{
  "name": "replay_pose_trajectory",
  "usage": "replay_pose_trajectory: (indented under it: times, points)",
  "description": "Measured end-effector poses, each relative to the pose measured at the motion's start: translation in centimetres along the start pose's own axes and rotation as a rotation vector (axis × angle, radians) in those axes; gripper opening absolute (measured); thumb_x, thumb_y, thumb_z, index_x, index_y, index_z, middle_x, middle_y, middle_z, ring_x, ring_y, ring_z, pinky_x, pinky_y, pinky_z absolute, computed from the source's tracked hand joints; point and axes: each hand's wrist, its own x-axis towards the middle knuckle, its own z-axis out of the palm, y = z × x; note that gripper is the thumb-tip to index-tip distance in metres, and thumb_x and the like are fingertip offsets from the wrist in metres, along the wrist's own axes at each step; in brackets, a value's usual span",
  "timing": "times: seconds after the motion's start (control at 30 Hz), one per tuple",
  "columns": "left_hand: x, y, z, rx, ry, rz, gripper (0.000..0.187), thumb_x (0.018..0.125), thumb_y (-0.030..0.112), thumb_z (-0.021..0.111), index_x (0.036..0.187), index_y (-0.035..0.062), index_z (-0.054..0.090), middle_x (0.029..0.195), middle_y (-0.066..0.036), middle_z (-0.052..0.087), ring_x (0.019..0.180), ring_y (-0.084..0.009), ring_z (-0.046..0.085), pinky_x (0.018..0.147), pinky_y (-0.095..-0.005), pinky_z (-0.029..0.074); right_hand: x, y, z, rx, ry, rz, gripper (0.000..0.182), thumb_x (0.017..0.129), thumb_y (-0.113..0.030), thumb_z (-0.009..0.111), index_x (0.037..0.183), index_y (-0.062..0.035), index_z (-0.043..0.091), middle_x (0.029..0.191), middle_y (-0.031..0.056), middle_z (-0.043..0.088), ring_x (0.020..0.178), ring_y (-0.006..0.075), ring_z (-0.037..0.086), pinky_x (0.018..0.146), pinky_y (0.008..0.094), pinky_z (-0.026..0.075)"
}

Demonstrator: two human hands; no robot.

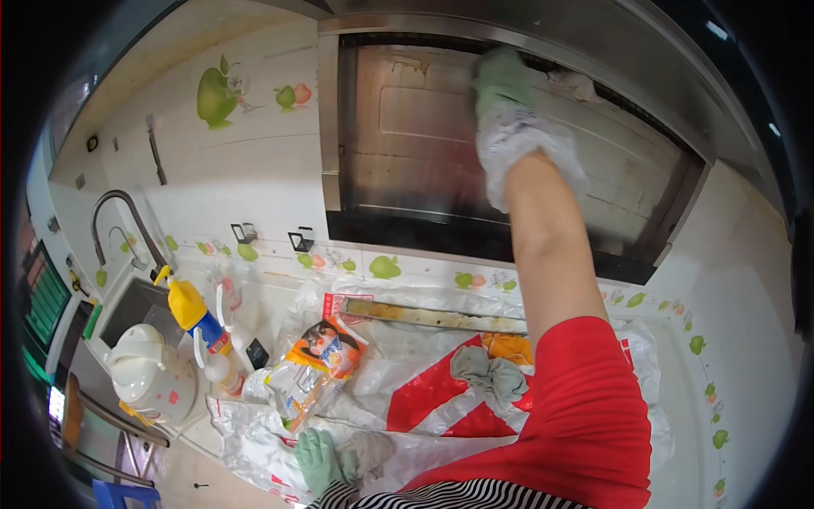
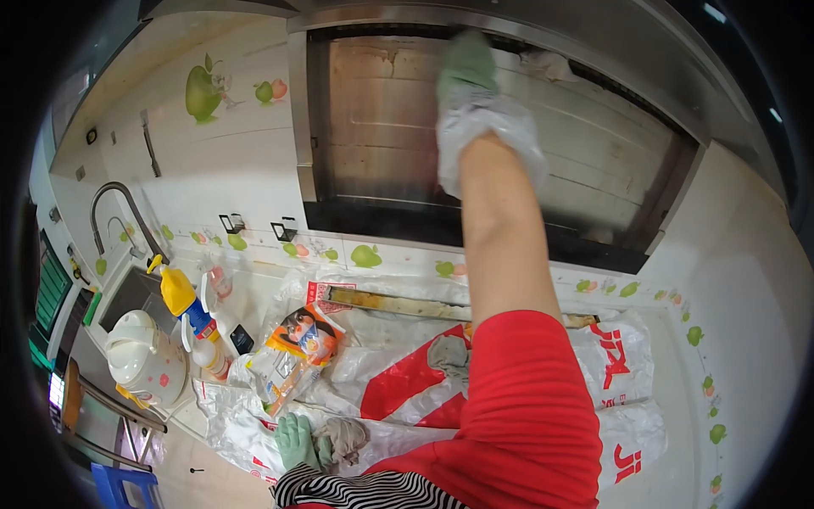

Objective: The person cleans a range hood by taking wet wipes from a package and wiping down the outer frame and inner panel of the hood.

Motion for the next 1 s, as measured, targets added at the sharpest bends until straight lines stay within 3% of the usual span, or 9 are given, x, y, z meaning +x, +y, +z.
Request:
replay_pose_trajectory:
  times: [0.13, 0.23, 0.3, 0.4, 0.53, 0.63, 0.77, 0.87, 1.0]
  points:
    - [0.3, 0.4, -0.1, -0.01, -0.018, -0.025, 0.072, 0.083, 0.038, 0.07, 0.141, -0.0009, 0.054, 0.149, -0.029, 0.05, 0.143, -0.0493, 0.04, 0.121, -0.0578, 0.027, -3.7, -5.0, 4.3, -0.019, -0.374, -0.057, 0.037, 0.103, -0.038, 0.059, 0.109, -0.0015, 0.067, 0.101, 0.0132, 0.074, 0.058, 0.0191, 0.069, 0.062, 0.0331, 0.057]
    - [1.2, 1.9, -2.2, -0.049, -0.017, -0.048, 0.072, 0.084, 0.039, 0.068, 0.142, -0.0011, 0.053, 0.15, -0.029, 0.049, 0.144, -0.0492, 0.039, 0.122, -0.0576, 0.027, -3.1, -5.0, 2.3, 0.097, -0.6, 0.128, 0.039, 0.102, -0.039, 0.06, 0.109, -0.0006, 0.066, 0.102, 0.014, 0.074, 0.06, 0.019, 0.07, 0.064, 0.0335, 0.057]
    - [1.1, 1.8, -2.3, -0.053, -0.032, -0.051, 0.072, 0.085, 0.04, 0.067, 0.143, -0.0013, 0.052, 0.15, -0.029, 0.048, 0.144, -0.0492, 0.038, 0.122, -0.0578, 0.027, -2.2, -2.7, -1.1, 0.156, -0.449, 0.173, 0.041, 0.102, -0.04, 0.061, 0.11, 0.0, 0.066, 0.103, 0.0144, 0.074, 0.061, 0.0189, 0.07, 0.065, 0.0338, 0.058]
    - [0.5, 0.4, -0.4, -0.006, -0.056, -0.019, 0.071, 0.086, 0.04, 0.066, 0.143, -0.0016, 0.052, 0.15, -0.029, 0.048, 0.144, -0.0492, 0.038, 0.121, -0.0582, 0.027, -1.9, 6.7, -5.8, 0.076, 0.154, -0.169, 0.045, 0.097, -0.026, 0.068, 0.124, 0.0081, 0.056, 0.122, 0.0212, 0.068, 0.081, 0.0277, 0.074, 0.075, 0.0429, 0.06]
    - [1.0, 0.7, -0.8, 0.004, -0.046, 0.018, 0.069, 0.088, 0.039, 0.064, 0.142, -0.0022, 0.053, 0.149, -0.03, 0.049, 0.144, -0.0494, 0.039, 0.121, -0.058, 0.028, -2.8, 11.5, -9.5, 0.38, 0.13, 0.324, 0.065, 0.094, -0.023, 0.076, 0.14, 0.0136, 0.047, 0.115, 0.0157, 0.069, 0.079, 0.025, 0.072, 0.075, 0.0319, 0.059]
    - [1.0, 1.0, -2.0, -0.001, -0.095, 0.025, 0.067, 0.089, 0.038, 0.063, 0.142, -0.0021, 0.054, 0.149, -0.03, 0.05, 0.143, -0.0498, 0.039, 0.12, -0.0578, 0.029, -4.8, 12.9, -14.5, 0.651, -0.221, 0.423, 0.059, 0.094, -0.024, 0.076, 0.137, 0.0096, 0.052, 0.111, 0.0148, 0.07, 0.076, 0.0219, 0.071, 0.069, 0.0283, 0.058]
    - [1.3, 1.1, -1.3, 0.031, -0.067, 0.052, 0.064, 0.096, 0.042, 0.059, 0.143, -0.0019, 0.054, 0.149, -0.029, 0.05, 0.141, -0.0503, 0.042, 0.119, -0.0581, 0.031, -6.1, 14.6, -21.3, -0.251, -0.609, 0.582, 0.064, 0.09, -0.041, 0.079, 0.133, 0.0022, 0.063, 0.108, 0.0131, 0.073, 0.081, 0.0174, 0.071, 0.07, 0.0309, 0.057]
    - [1.1, 0.7, -0.4, 0.061, -0.027, 0.078, 0.066, 0.099, 0.047, 0.055, 0.144, -0.0013, 0.054, 0.148, -0.028, 0.051, 0.14, -0.0503, 0.043, 0.118, -0.058, 0.033, -9.4, 9.0, -23.6, -0.668, -1.024, 0.656, 0.072, 0.084, -0.046, 0.08, 0.134, 0.0022, 0.063, 0.115, 0.0141, 0.074, 0.083, 0.0212, 0.071, 0.074, 0.037, 0.058]
    - [0.9, 0.4, 0.0, 0.07, 0.004, 0.087, 0.066, 0.099, 0.048, 0.056, 0.144, -0.0007, 0.054, 0.148, -0.028, 0.051, 0.139, -0.0502, 0.044, 0.116, -0.0586, 0.035, -15.1, 14.4, -23.5, -0.815, -1.045, 0.103, 0.057, 0.079, -0.041, 0.083, 0.114, 0.0017, 0.071, 0.109, 0.0149, 0.075, 0.086, 0.0266, 0.071, 0.078, 0.0395, 0.056]
